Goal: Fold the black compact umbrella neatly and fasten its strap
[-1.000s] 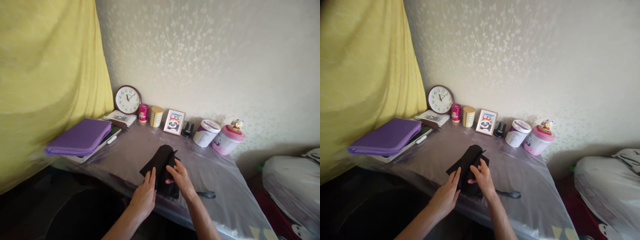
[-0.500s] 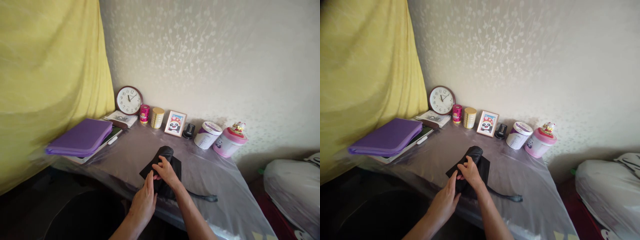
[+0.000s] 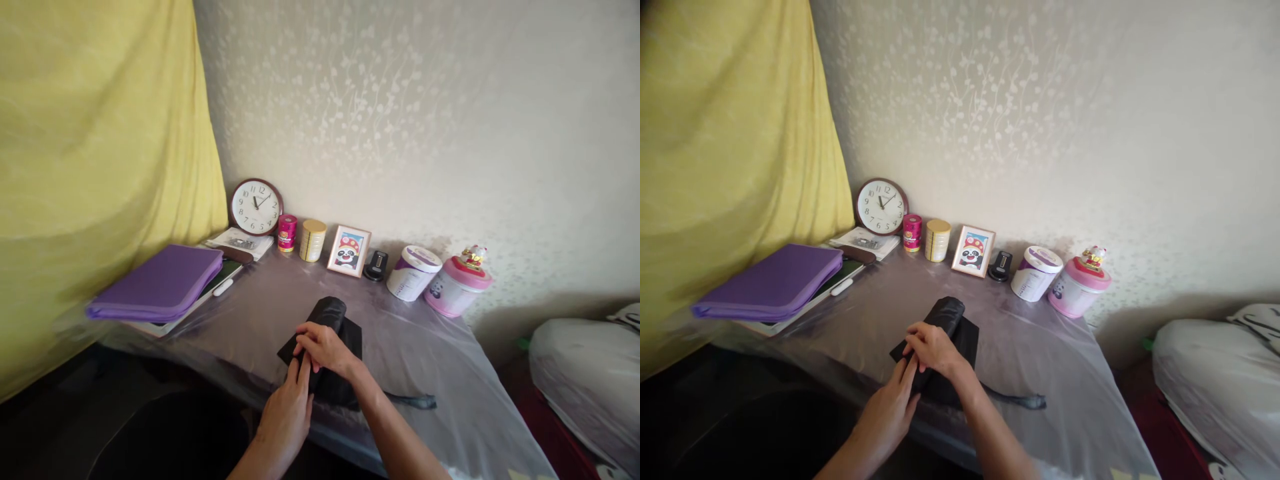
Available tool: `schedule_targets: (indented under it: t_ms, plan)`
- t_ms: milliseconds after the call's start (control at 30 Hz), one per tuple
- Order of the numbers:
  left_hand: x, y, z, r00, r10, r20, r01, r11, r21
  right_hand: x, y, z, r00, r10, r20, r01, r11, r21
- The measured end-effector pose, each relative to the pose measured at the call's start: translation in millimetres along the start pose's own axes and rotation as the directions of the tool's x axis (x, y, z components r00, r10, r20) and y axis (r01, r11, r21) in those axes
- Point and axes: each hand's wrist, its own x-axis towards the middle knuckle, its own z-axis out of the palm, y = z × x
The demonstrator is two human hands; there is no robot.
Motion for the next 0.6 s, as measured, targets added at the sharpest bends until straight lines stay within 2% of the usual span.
schedule_targets:
  t_ms: [33,100,167,233,367,600]
  plan:
    - [0.2,-0.8,1.4,1.000,0.000,-0.007,0.000,1.000,0.001,-5.4,-1.2,0.3,0.995,-0.086,-0.046,0.083,0.994,-0.073]
    - [0.5,-2.3,3.7,1.000,-0.012,-0.016,0.012,1.000,0.007,-18.2,-1.6,-0.1,0.955,-0.262,-0.142,0.225,0.946,-0.232]
    - [0.6,-3.4,5.5,1.000,-0.021,-0.022,0.022,1.000,0.005,-29.4,3.6,-1.7,0.898,-0.394,-0.193,0.309,0.880,-0.361]
    - [0.6,-3.8,6.7,0.999,-0.016,-0.028,0.015,1.000,-0.010,-34.2,14.2,-3.8,0.865,-0.465,-0.187,0.348,0.826,-0.444]
    - [0.6,-2.5,7.1,0.999,-0.035,0.000,0.035,0.999,-0.005,-20.4,37.1,-11.5,0.868,-0.479,-0.131,0.334,0.758,-0.560]
    - [1.7,-0.9,6.5,0.995,-0.087,0.038,0.086,0.996,0.035,32.3,55.0,-43.7,0.885,-0.446,-0.138,0.271,0.732,-0.625]
